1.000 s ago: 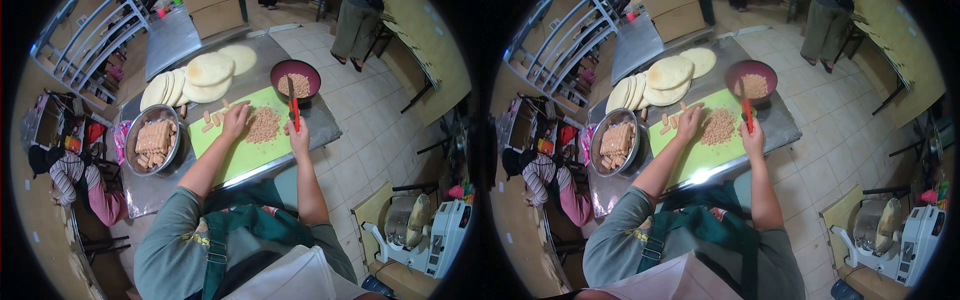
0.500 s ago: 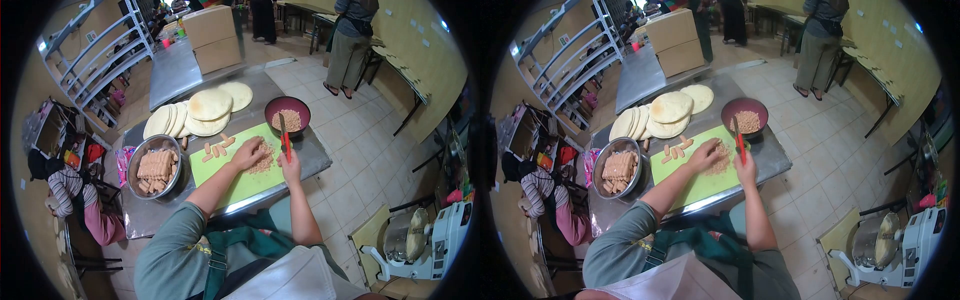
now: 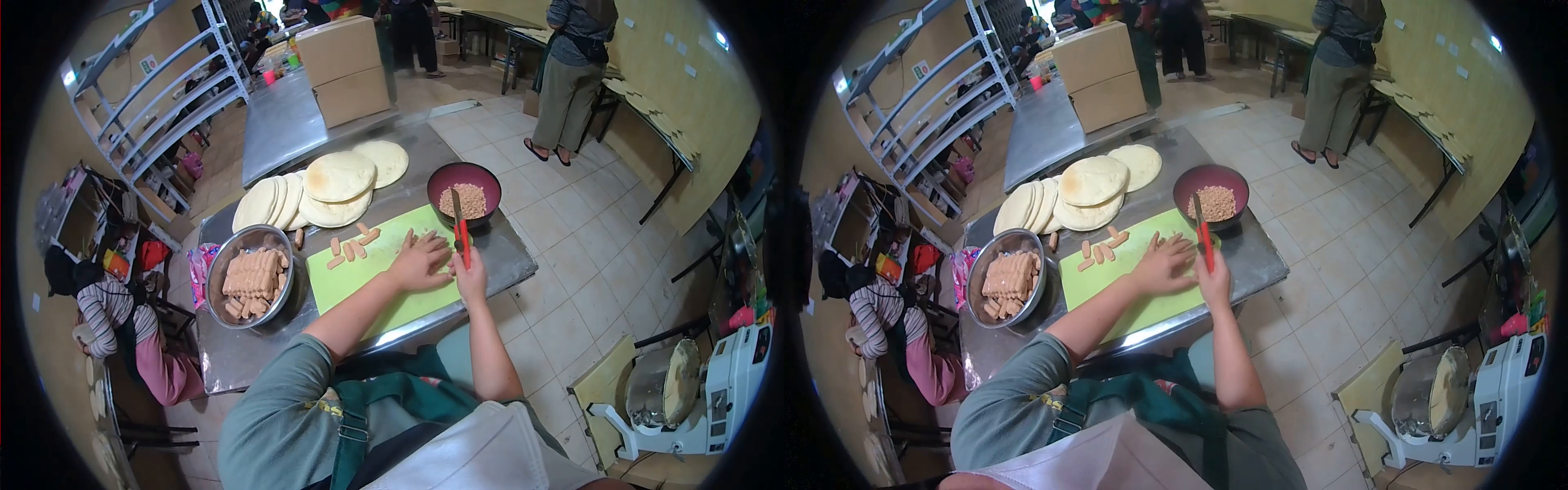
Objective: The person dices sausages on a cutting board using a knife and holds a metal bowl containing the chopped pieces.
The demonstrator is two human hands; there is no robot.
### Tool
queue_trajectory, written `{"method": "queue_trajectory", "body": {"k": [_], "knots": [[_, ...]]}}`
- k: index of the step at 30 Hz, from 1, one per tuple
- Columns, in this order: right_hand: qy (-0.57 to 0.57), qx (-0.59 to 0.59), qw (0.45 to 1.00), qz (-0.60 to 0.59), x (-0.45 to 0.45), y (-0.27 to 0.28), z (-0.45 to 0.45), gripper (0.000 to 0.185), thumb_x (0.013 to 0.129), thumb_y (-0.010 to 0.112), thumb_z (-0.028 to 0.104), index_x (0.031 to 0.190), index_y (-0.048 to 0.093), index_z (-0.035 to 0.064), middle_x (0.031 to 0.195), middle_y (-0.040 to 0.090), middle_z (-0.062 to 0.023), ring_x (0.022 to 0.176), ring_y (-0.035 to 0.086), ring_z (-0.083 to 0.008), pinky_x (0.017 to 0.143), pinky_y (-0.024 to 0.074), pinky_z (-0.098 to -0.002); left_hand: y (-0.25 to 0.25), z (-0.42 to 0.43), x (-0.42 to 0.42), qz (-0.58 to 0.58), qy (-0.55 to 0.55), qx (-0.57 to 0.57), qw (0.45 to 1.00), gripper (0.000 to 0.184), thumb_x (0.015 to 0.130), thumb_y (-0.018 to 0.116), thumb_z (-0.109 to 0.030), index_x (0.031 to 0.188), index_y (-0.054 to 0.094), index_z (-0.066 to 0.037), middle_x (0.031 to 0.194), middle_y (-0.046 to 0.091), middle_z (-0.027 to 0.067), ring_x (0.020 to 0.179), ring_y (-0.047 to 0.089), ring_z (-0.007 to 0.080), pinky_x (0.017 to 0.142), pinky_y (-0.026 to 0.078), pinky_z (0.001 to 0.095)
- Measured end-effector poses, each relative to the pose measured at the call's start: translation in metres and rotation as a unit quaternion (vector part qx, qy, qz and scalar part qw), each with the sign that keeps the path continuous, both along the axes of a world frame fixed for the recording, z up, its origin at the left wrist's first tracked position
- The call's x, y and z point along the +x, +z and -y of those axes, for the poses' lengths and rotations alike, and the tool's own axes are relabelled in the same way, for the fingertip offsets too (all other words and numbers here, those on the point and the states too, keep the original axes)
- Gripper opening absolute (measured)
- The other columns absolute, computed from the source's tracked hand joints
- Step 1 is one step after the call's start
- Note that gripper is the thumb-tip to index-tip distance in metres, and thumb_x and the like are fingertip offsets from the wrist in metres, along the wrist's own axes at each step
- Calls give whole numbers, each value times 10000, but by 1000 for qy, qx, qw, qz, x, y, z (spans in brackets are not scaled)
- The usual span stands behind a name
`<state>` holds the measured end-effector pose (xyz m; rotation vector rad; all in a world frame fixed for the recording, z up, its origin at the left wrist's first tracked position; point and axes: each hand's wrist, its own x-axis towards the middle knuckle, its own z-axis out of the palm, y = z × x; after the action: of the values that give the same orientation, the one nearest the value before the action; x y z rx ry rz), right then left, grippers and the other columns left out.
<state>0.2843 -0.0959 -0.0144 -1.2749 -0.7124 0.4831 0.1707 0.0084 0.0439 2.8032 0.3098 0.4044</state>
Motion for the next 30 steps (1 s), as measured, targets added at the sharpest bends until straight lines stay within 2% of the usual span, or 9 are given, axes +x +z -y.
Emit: {"method": "queue_trajectory", "body": {"k": [4, 13, 15, 18, 19, 21, 25, 27, 30], "knots": [[-4, 1, 1000, -21, 0, 2, 2, 184, 896, 553, 141, 1039, 533, 28, 722, 563, -10, 648, 544, -76, 577, 455, -229, -9, 10, 5, -26, -34, 21, 999, 605, 751, 594, -472, 1217, 530, -92, 1331, 441, 142, 1326, 270, 347, 1041, 121, 649], [0, 15, 999, -28, 0, 3, 0, 137, 905, 527, 101, 1013, 504, 21, 737, 569, -29, 613, 531, -73, 573, 442, -204, -7, 7, 2, -37, 45, 77, 995, 411, 814, 552, -377, 1122, 589, -109, 1250, 518, 80, 1265, 375, 305, 1036, 160, 636], [-2, 23, 999, -36, -1, 5, 1, 136, 905, 528, 101, 1012, 503, 21, 741, 569, -31, 614, 533, -74, 573, 443, -204, -9, 5, 1, 62, -6, 48, 997, 293, 801, 591, -254, 1041, 629, -89, 1196, 549, 109, 1189, 461, 312, 1024, 267, 559], [0, 22, 998, -50, -2, 7, 1, 132, 904, 530, 101, 1005, 501, 20, 739, 569, -32, 616, 534, -74, 573, 442, -206, -20, -2, 5, 145, -65, 26, 987, 211, 763, 639, -160, 954, 648, -69, 1160, 564, 134, 1109, 522, 324, 979, 368, 455], [3, 20, 999, -44, -1, 6, 1, 131, 904, 530, 100, 1004, 500, 20, 736, 568, -30, 615, 532, -74, 573, 442, -207, -23, -2, 4, 145, -65, 26, 987, 211, 763, 639, -160, 954, 648, -69, 1160, 564, 134, 1109, 522, 324, 979, 368, 455], [5, 16, 999, -37, 0, 4, 1, 130, 903, 530, 100, 1003, 500, 21, 733, 568, -29, 614, 530, -74, 574, 442, -207, -28, -1, 1, 199, -41, -90, 975, 167, 711, 624, -63, 878, 635, -53, 1135, 583, 114, 1074, 537, 322, 954, 400, 413], [-3, 11, 999, -33, -1, 6, 2, 125, 902, 529, 102, 997, 502, 25, 723, 566, -27, 608, 523, -71, 578, 439, -205, -18, -6, -10, 210, -14, -113, 971, 167, 681, 631, -52, 848, 629, -58, 1156, 574, 97, 1104, 514, 316, 948, 385, 425], [1, 9, 999, -36, -2, 8, 1, 122, 902, 529, 103, 994, 503, 27, 723, 565, -27, 606, 521, -71, 580, 439, -204, -9, -4, -17, 175, 24, -2, 984, 171, 663, 622, -50, 834, 621, -66, 1170, 565, 86, 1135, 489, 314, 959, 352, 452], [-7, -1, 1000, -17, -1, 8, 2, 114, 900, 528, 101, 985, 504, 29, 719, 564, -28, 607, 521, -72, 583, 436, -204, -14, -13, -24, 180, 93, 47, 978, 229, 671, 612, -53, 894, 628, -97, 1248, 511, 85, 1212, 418, 303, 991, 297, 496]]}}
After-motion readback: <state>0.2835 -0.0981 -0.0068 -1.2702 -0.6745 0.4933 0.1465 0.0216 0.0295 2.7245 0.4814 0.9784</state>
